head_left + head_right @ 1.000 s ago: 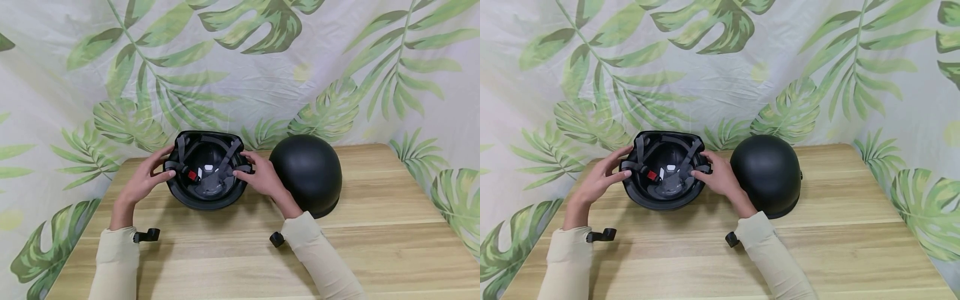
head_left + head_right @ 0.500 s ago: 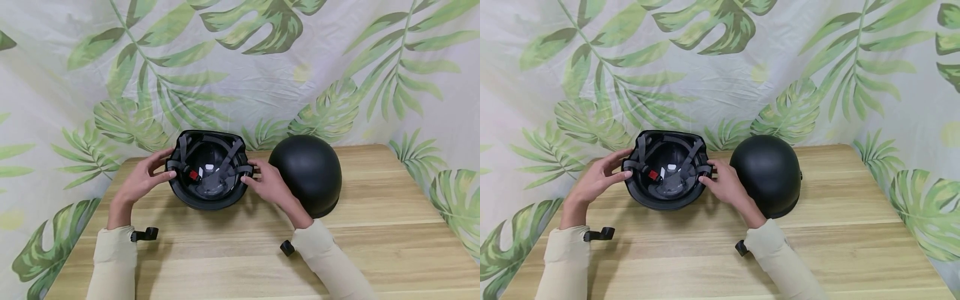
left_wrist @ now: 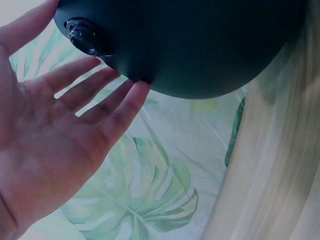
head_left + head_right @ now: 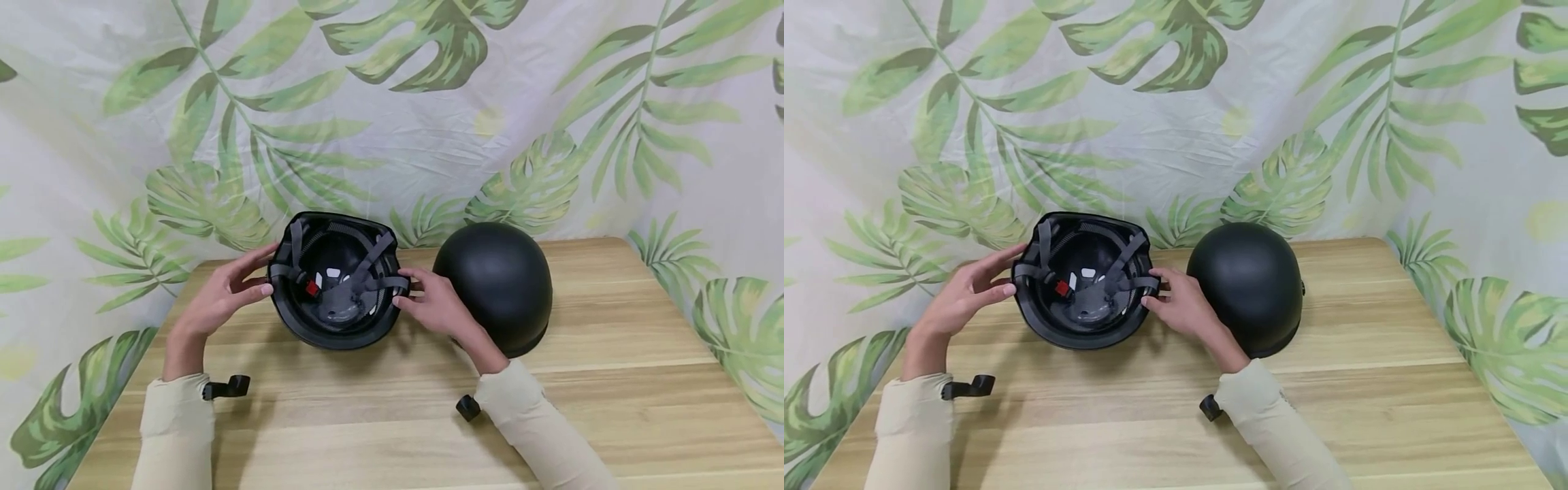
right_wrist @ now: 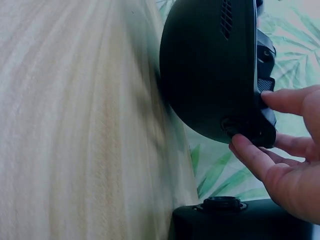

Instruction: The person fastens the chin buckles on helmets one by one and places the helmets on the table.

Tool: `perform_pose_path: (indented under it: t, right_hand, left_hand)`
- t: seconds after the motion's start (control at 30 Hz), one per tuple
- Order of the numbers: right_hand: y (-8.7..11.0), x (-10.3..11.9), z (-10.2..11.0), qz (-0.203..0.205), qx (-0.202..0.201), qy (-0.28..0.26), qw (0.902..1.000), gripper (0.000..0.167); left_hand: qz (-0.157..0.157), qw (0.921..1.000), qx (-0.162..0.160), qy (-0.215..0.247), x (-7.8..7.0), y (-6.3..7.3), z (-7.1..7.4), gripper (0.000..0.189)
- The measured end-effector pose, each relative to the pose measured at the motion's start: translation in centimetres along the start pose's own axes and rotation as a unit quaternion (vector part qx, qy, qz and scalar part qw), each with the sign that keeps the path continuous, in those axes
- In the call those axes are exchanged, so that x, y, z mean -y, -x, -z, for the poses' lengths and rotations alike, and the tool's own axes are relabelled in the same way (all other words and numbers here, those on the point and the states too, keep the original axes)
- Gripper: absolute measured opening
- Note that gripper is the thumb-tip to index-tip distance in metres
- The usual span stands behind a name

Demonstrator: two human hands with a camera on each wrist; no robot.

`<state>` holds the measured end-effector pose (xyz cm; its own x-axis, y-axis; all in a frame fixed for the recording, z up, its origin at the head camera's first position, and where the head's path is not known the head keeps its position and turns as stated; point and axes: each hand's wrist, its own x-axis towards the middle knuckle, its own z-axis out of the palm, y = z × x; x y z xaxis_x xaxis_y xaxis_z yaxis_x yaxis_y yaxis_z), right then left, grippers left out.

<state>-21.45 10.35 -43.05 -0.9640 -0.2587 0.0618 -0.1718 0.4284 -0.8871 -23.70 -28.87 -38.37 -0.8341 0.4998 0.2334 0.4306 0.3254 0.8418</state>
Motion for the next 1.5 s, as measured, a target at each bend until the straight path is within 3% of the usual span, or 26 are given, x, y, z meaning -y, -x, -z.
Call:
perform_pose_path:
  t: [0.43, 0.57, 0.97, 1.17, 1.33, 1.5]
  right_hand:
    - [0.0, 0.2, -1.5, -0.012, 0.016, 0.027, 0.9994, 0.057]
    - [-0.2, 0.4, -1.7, -0.011, 0.022, 0.036, 0.9991, 0.058]
    - [0.0, 0.2, -1.9, -0.010, -0.029, 0.061, 0.9976, 0.053]
    - [-0.3, -0.2, -2.2, -0.016, -0.024, 0.065, 0.9974, 0.052]
    - [-0.4, -0.4, -2.1, -0.018, -0.005, 0.065, 0.9977, 0.053]
    - [-0.4, -0.7, -2.0, -0.026, 0.002, 0.065, 0.9976, 0.055]
  left_hand:
    - [-0.053, 0.9957, -0.056, -0.052, -1.5, -0.3, -0.7, 0.068]
    - [-0.056, 0.9948, -0.064, -0.056, -1.7, -0.3, -0.5, 0.068]
    - [-0.055, 0.9954, -0.077, -0.011, -1.5, -1.1, -1.3, 0.060]
    - [-0.051, 0.9925, -0.100, -0.048, -2.7, -1.3, -1.9, 0.061]
    - [-0.064, 0.9915, -0.084, -0.075, -3.2, -1.2, -2.1, 0.062]
    - [-0.072, 0.9928, -0.065, -0.071, -3.0, -1.0, -2.1, 0.064]
